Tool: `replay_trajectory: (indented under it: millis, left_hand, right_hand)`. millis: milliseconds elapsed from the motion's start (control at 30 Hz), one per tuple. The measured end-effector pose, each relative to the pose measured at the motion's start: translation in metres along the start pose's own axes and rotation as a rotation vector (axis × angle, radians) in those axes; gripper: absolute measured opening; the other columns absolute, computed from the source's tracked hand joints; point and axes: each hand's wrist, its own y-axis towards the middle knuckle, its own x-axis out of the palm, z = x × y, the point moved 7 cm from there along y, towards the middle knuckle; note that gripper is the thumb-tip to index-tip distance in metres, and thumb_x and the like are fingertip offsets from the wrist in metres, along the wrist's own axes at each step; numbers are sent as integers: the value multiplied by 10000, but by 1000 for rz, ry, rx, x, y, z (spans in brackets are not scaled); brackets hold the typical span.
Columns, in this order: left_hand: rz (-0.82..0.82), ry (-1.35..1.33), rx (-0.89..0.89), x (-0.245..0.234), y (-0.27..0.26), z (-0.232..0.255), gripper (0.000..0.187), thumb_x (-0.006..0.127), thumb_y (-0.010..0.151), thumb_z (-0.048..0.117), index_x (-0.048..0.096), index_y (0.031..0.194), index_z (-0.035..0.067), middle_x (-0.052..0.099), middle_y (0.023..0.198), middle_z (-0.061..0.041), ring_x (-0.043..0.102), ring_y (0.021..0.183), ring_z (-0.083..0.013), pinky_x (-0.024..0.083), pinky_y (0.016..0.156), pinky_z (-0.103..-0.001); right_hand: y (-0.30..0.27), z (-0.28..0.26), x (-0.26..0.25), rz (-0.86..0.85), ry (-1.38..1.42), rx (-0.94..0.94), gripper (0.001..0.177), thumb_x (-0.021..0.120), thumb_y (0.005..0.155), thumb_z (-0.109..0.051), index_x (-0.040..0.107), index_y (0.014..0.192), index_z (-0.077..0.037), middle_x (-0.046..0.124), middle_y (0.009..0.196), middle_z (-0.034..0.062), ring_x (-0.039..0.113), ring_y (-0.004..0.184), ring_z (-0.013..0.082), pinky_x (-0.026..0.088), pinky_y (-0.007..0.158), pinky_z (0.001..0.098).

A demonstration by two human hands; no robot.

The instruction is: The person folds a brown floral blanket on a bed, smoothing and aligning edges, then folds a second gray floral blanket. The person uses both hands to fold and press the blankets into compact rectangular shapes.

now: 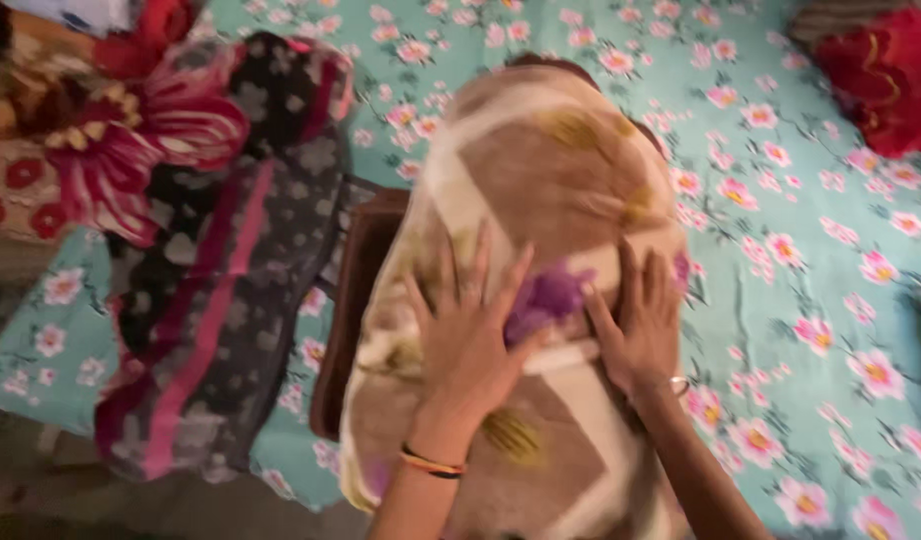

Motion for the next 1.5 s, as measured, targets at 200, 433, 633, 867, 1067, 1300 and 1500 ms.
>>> replay_trajectory:
  millis: [200, 433, 633, 867, 1067, 1300, 1500]
  left_hand:
    - [-446, -381, -324, 35, -26, -129, 932, 685, 868, 548, 235, 1666, 380, 406, 1615, -76, 372, 1468, -384, 276, 1229, -646]
    - [-134, -33, -152, 44, -12, -193, 717, 541, 962, 532, 320, 1608, 312, 180, 1727, -117, 140, 1578, -393, 71, 1142, -768]
    - [-127, -29, -111, 47, -12, -204, 742, 565, 914, 558, 349, 1578, 307, 158, 1693, -134, 71, 1549, -388, 25, 1120, -756]
    - [-24, -259, -29, 45, 37, -178, 696, 611, 931, 475, 415, 1533, 186, 235, 1681, -146, 136, 1540, -423, 126, 1192, -622]
    - [52, -117, 285, 104, 176, -145, 519, 616, 980, 463, 612, 1391, 146, 512, 1556, -96, 409, 1498, -324, 198, 1259, -582]
    - [-350, -17, 169, 149, 212, -162, 839, 712, 666, 775, 678, 1208, 136, 663, 1274, -82, 572, 1248, -301, 335, 1156, -541]
    - [-315, -13, 207, 137, 231, -158, 832, 788, 543, 823, 698, 901, 78, 699, 1002, -175, 636, 1017, -371, 481, 868, -534]
  right_hand:
    - [-1, -62, 77, -101, -290, 70, 876, 521, 883, -642, 247, 1627, -271, 171, 1669, 241, 76, 1547, 429, 4, 1192, 695]
    - [1, -167, 171, -225, -427, -26, 963, 551, 842, -594, 168, 1637, -208, 32, 1660, 314, 22, 1463, 577, 32, 1119, 738]
    - [-5, -166, 178, -151, -340, -68, 939, 666, 751, -462, 289, 1579, -231, 139, 1624, 308, 115, 1461, 574, 101, 1122, 725]
    - [29, -18, 104, 170, 257, 182, 321, 636, 904, -100, 663, 1224, -109, 735, 1042, 109, 725, 921, 285, 572, 814, 407]
    - [154, 78, 119, -72, 108, 118, 413, 607, 950, -150, 626, 1362, -121, 722, 1152, 188, 694, 1014, 347, 541, 890, 446]
    - [194, 103, 153, -359, 145, -85, 435, 723, 891, -299, 623, 1265, -99, 624, 1154, 186, 636, 1059, 295, 522, 891, 400]
    - [216, 109, 170, -253, 318, 12, 247, 687, 948, -293, 624, 1041, -72, 667, 849, 126, 645, 805, 282, 534, 759, 386]
